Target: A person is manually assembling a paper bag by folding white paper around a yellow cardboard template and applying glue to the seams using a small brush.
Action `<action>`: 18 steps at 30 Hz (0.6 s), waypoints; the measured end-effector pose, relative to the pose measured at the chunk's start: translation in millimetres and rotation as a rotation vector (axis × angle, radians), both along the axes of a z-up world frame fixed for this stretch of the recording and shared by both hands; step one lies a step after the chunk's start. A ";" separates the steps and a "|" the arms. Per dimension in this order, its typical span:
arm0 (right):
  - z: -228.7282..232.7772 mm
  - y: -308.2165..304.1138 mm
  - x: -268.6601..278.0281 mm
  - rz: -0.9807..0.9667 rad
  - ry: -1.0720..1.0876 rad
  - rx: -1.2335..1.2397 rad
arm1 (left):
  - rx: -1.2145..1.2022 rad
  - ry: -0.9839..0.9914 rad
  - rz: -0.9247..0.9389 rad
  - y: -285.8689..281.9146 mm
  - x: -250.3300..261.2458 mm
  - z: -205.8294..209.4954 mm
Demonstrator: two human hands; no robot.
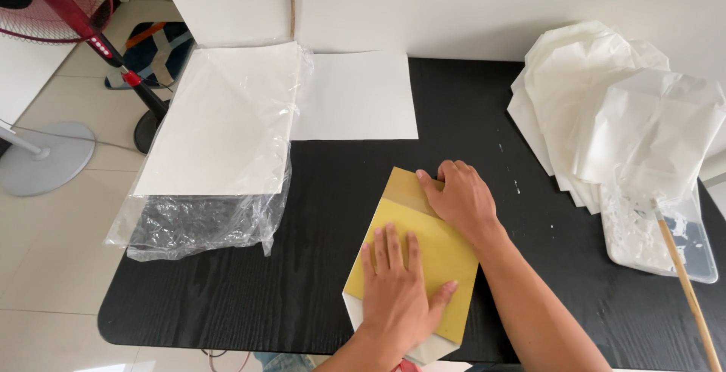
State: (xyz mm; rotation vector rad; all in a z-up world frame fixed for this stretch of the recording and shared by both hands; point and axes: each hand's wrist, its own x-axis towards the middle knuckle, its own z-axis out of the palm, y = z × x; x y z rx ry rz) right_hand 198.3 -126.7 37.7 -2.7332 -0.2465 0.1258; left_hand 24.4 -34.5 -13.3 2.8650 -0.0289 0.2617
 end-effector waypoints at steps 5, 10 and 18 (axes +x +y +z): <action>-17.7 -9.3 10.9 -0.045 -0.103 -0.127 | 0.306 -0.361 0.158 -3.5 -0.1 -23.7; -11.6 -8.3 11.4 -0.051 -0.061 -0.158 | 0.338 -0.395 0.143 0.2 -1.6 -24.3; 11.4 -17.7 17.0 -0.133 0.076 -0.029 | -0.348 -0.007 -0.162 35.0 -4.3 16.0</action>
